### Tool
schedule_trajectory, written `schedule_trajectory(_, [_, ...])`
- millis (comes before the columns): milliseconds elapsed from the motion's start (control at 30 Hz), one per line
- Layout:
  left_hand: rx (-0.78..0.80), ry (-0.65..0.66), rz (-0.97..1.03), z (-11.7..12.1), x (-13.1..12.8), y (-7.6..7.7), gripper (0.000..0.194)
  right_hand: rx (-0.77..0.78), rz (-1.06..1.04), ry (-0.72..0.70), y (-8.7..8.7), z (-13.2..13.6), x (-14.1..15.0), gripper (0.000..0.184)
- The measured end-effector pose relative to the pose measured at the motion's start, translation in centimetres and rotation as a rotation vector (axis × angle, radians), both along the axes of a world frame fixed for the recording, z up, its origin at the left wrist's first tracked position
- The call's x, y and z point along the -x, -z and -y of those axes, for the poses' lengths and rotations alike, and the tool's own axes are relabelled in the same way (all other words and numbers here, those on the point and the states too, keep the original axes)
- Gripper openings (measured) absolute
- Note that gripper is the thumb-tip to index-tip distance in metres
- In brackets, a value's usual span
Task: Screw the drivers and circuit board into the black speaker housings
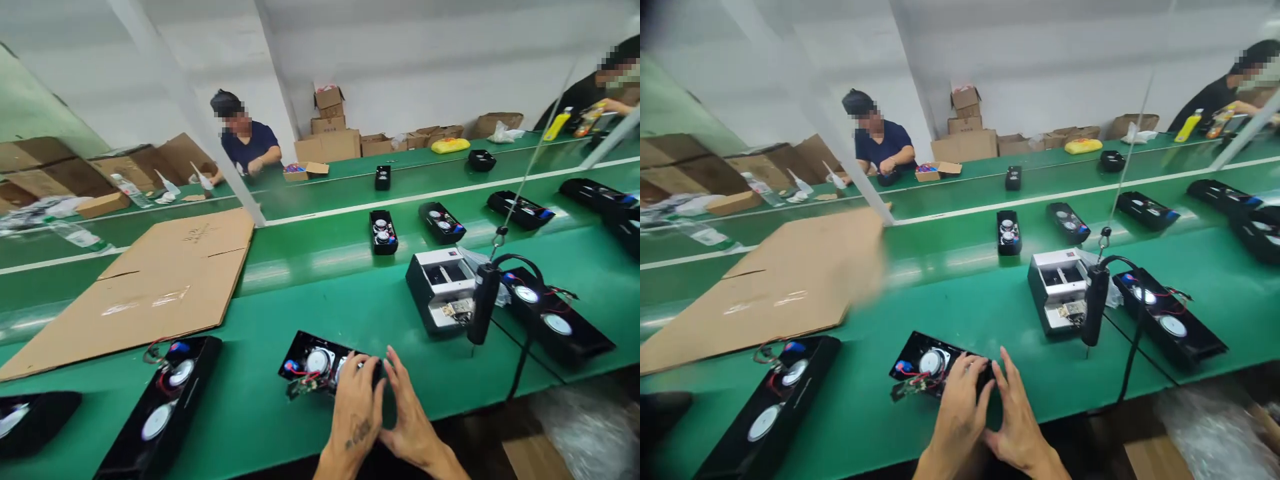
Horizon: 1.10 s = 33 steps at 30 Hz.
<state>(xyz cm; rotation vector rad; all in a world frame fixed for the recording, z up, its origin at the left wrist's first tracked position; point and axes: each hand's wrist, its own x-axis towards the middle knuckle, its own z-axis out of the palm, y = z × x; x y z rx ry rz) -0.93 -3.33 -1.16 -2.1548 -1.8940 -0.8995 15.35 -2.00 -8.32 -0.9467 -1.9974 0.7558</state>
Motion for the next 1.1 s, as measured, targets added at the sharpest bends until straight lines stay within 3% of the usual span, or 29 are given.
schedule_trajectory(67, [0.026, 0.112, 0.048, 0.5, -1.8, -1.0, 0.037, -0.021, -0.034, -0.022, 0.2, -0.6, -0.2, 0.117])
schedule_trajectory(167, [-0.064, 0.235, 0.165, 1.8, -1.0, -2.9, 0.036, 0.077, 0.040, -0.101, -1.1, -3.7, -3.5, 0.119])
schedule_trajectory(300, [-0.152, 0.308, 0.217, 2.7, 2.8, -4.8, 0.026, 0.258, 0.226, -0.291, -5.8, -8.5, -9.1, 0.106])
schedule_trajectory(433, [-0.113, 0.298, 0.144, 2.0, 5.4, -4.7, 0.012, 0.256, 0.293, -0.170, -9.7, -9.4, -11.6, 0.088])
schedule_trajectory(567, [-0.086, 0.314, 0.141, 1.1, 6.0, -3.3, 0.012, -0.065, 0.118, -0.097, -10.3, -5.8, -8.9, 0.047])
schedule_trajectory(667, [-0.087, 0.346, 0.157, 0.6, 5.9, -2.4, 0.015, -0.268, 0.088, -0.126, -9.4, -2.8, -4.6, 0.031])
schedule_trajectory(733, [-0.078, 0.366, 0.172, 0.4, 5.8, -2.1, 0.017, -0.335, 0.050, -0.065, -8.7, -1.9, -1.8, 0.013])
schedule_trajectory(833, [-0.076, 0.368, 0.195, 0.2, 5.7, -1.9, 0.020, -0.301, -0.066, 0.060, -8.3, -2.9, 0.3, 0.014])
schedule_trajectory(933, [-0.086, 0.335, 0.218, 0.2, 5.5, -1.7, 0.023, -0.143, -0.153, 0.153, -9.4, -5.8, -0.4, 0.007])
schedule_trajectory(1000, [-0.073, 0.304, 0.222, 0.3, 5.2, -1.5, 0.028, -0.106, -0.148, 0.063, -10.7, -7.7, -1.8, 0.008])
schedule_trajectory(1100, [-0.032, 0.268, 0.203, 0.3, 4.4, -1.5, 0.035, -0.202, 0.032, -0.273, -12.4, -9.0, -3.9, 0.017])
